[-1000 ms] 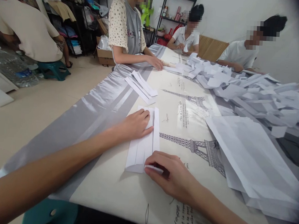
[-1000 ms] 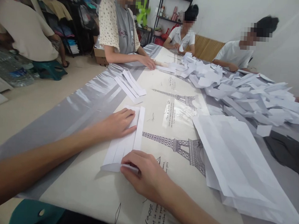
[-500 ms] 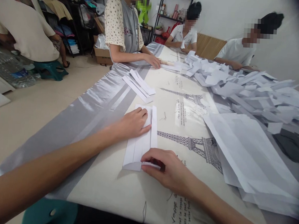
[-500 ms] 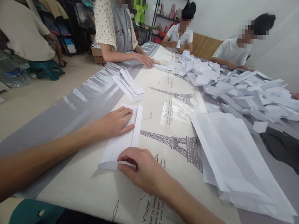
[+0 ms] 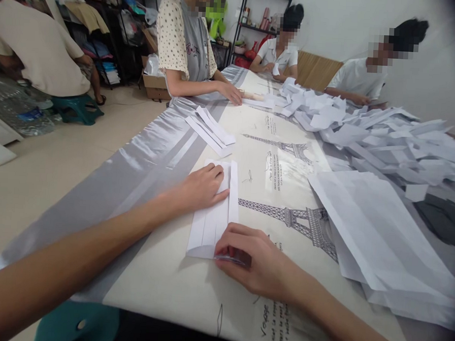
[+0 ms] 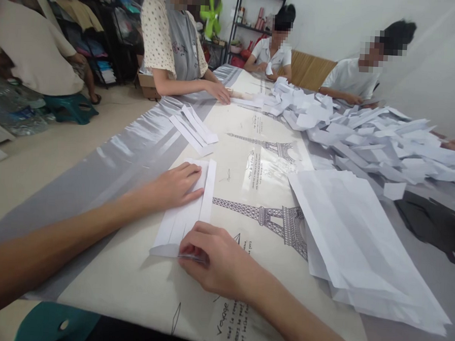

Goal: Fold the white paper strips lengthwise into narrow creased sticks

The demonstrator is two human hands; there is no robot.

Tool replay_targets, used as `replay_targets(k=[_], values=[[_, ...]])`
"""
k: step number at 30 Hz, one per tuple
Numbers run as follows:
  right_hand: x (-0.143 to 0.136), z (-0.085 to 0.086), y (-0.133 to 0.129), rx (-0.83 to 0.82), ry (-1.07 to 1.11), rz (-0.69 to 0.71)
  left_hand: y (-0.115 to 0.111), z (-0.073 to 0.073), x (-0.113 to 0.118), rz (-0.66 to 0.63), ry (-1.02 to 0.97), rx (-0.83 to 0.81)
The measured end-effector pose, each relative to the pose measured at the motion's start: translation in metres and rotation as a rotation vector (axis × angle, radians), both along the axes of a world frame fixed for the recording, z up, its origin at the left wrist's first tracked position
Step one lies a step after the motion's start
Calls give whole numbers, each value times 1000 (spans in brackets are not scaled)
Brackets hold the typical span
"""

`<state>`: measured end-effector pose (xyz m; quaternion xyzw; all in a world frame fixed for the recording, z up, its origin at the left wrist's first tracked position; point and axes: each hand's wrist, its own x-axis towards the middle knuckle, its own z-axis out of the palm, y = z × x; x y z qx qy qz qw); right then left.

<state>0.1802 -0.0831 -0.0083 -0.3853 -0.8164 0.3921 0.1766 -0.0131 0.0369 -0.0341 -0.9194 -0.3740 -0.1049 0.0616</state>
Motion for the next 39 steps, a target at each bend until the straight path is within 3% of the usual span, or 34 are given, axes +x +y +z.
replay_targets(k=[10,19,34,39], values=[[-6,1,-8,-34,-39,-77,-4,8,2,23,76,-31],[-5,0,-8,-101,-9,-102,-3,6,1,24,54,-21],[-5,-6,-14,103,-9,-79,-3,4,1,24,14,-23],[-7,-5,-16,87,-74,-101,-4,3,0,19,21,-3]])
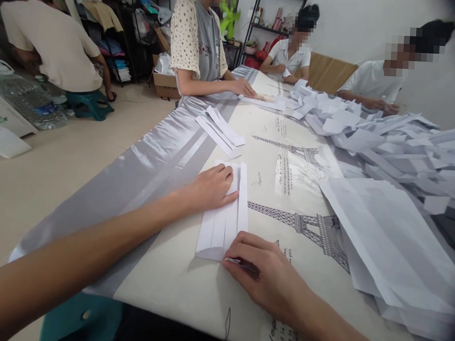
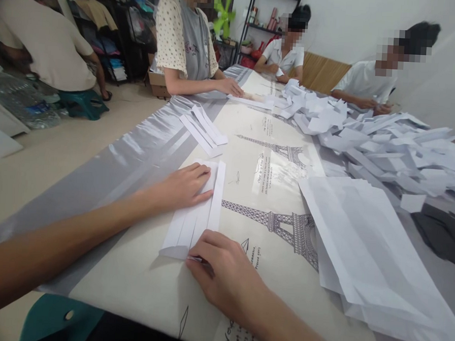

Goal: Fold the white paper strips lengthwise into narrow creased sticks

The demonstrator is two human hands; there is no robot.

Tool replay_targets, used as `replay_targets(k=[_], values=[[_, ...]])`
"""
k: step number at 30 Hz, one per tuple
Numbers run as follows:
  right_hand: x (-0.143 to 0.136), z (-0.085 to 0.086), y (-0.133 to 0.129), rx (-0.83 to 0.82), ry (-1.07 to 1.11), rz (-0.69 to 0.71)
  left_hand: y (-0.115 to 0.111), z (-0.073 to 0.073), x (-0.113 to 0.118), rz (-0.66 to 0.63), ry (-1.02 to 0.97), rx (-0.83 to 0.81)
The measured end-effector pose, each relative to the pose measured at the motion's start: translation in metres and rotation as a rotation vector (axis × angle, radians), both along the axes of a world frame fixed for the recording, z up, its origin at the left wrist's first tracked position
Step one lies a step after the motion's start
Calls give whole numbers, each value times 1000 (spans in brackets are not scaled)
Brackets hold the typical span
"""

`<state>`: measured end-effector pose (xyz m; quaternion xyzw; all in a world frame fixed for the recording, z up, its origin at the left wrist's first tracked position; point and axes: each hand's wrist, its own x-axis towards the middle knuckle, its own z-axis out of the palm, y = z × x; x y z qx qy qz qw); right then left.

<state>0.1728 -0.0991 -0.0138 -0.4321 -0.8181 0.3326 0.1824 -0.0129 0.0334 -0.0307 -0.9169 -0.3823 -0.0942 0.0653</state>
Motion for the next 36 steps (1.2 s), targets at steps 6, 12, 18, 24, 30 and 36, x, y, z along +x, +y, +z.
replay_targets(k=[6,12,18,24,30,36], values=[[-1,4,1,-29,-43,-11,0,2,0,8,32,6],[-4,5,0,-17,-65,-7,-1,2,1,6,18,-3],[1,8,4,-123,-61,10,-2,4,3,21,43,-19],[5,8,11,-139,-29,-5,-1,0,3,18,13,-11],[3,9,14,-152,-44,-20,-2,3,3,21,4,-28],[6,6,13,-51,-74,-71,-1,1,4,33,-17,-23]])
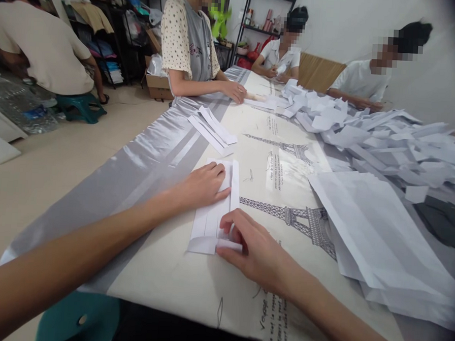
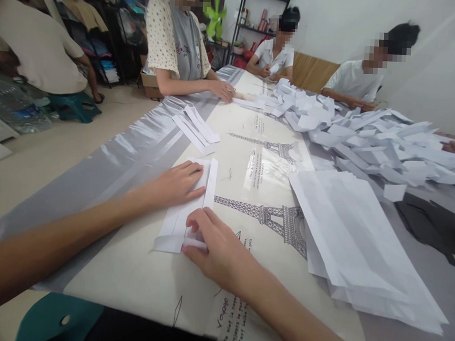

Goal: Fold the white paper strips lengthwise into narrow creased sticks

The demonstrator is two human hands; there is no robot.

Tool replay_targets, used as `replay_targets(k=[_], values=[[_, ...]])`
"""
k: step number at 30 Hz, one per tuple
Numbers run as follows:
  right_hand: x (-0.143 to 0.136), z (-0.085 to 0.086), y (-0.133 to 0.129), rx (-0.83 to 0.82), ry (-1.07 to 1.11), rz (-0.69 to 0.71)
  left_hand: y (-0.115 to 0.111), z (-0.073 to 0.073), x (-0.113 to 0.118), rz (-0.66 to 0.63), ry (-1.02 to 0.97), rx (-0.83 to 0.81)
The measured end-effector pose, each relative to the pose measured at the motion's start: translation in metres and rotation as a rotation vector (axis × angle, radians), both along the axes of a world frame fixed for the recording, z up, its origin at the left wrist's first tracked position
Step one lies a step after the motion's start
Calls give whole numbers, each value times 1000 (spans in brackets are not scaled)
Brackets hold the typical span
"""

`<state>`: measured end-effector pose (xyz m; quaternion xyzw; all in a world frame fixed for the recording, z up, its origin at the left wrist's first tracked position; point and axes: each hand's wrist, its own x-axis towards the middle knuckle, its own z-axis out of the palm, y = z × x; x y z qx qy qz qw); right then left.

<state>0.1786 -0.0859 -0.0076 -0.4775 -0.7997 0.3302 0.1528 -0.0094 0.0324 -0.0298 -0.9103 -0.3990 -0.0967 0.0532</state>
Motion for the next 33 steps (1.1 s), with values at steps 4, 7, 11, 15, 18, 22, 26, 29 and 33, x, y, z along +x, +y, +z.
replay_targets(k=[4,7,11,15,18,22,26,29,33], values=[[5,-9,-2,511,-39,151,0,0,-1,-17,10,20],[7,-14,-4,856,-88,310,-1,1,-1,-25,26,36],[10,-11,-10,914,-158,456,0,-1,-2,-26,30,51],[16,-4,-24,889,-239,453,2,-4,-3,-45,4,71],[20,-4,-40,895,-344,408,3,-6,-2,-47,11,86],[15,-8,-56,847,-407,291,3,-5,-2,-37,35,75],[3,-14,-63,876,-390,203,3,-6,-2,-40,2,87],[-3,-20,-68,892,-391,135,3,-7,-2,-42,-12,89],[-7,-30,-77,893,-474,99,2,-6,-2,-51,-14,71]])
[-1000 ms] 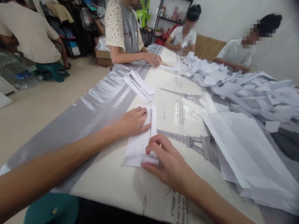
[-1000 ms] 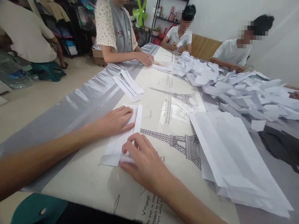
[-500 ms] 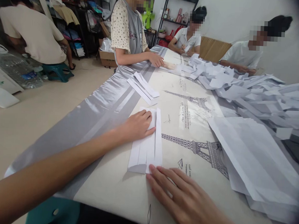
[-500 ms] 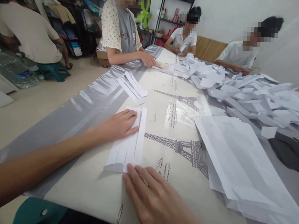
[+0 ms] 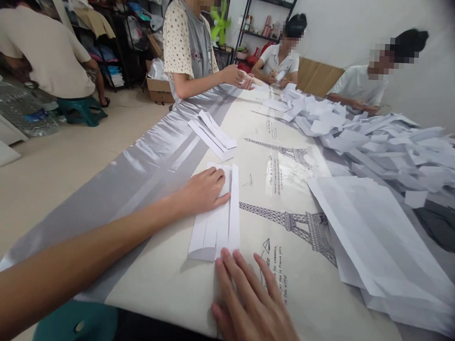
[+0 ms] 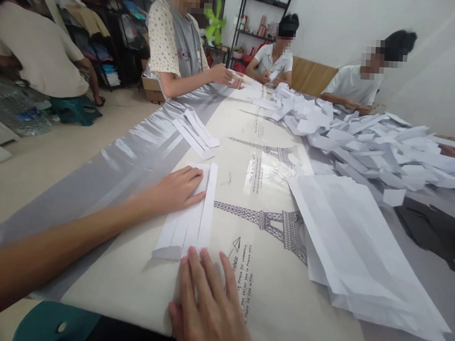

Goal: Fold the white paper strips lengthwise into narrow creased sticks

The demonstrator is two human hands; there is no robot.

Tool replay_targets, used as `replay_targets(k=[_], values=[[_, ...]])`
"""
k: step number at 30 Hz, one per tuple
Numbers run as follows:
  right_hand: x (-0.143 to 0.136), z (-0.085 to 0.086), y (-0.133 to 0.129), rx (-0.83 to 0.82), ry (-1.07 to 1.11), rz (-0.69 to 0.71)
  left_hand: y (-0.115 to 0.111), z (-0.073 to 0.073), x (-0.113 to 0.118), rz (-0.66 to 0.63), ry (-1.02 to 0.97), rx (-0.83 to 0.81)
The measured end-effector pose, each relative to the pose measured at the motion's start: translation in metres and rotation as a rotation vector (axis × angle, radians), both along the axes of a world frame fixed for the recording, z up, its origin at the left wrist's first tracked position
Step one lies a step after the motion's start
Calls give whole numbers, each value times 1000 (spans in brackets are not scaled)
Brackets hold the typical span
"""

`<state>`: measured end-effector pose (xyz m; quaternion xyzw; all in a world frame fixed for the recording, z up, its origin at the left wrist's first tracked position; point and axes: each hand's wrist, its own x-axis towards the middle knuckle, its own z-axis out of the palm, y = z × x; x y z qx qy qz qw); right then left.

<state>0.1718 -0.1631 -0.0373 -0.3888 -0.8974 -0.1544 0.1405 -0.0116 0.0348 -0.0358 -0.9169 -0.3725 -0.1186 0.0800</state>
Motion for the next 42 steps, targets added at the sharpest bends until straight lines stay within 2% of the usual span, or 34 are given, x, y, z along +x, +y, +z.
replay_targets(k=[6,14,16,19,23,32,37,42], values=[[-7,-6,-8,53,-85,-46,-1,1,0,17,13,9],[-26,3,-10,68,-65,-83,-2,3,-1,24,33,28],[-22,9,-4,73,-49,-34,-3,2,-1,25,22,29],[-6,22,11,-34,-126,147,-3,1,-1,12,-1,34],[13,34,26,-134,-139,225,-3,1,-2,-1,-19,44],[38,34,64,-360,59,358,-3,3,-3,-5,-3,44],[30,35,87,-235,46,502,-3,5,-3,25,2,-1],[19,36,90,-138,28,488,-3,4,-4,73,-129,-63]])
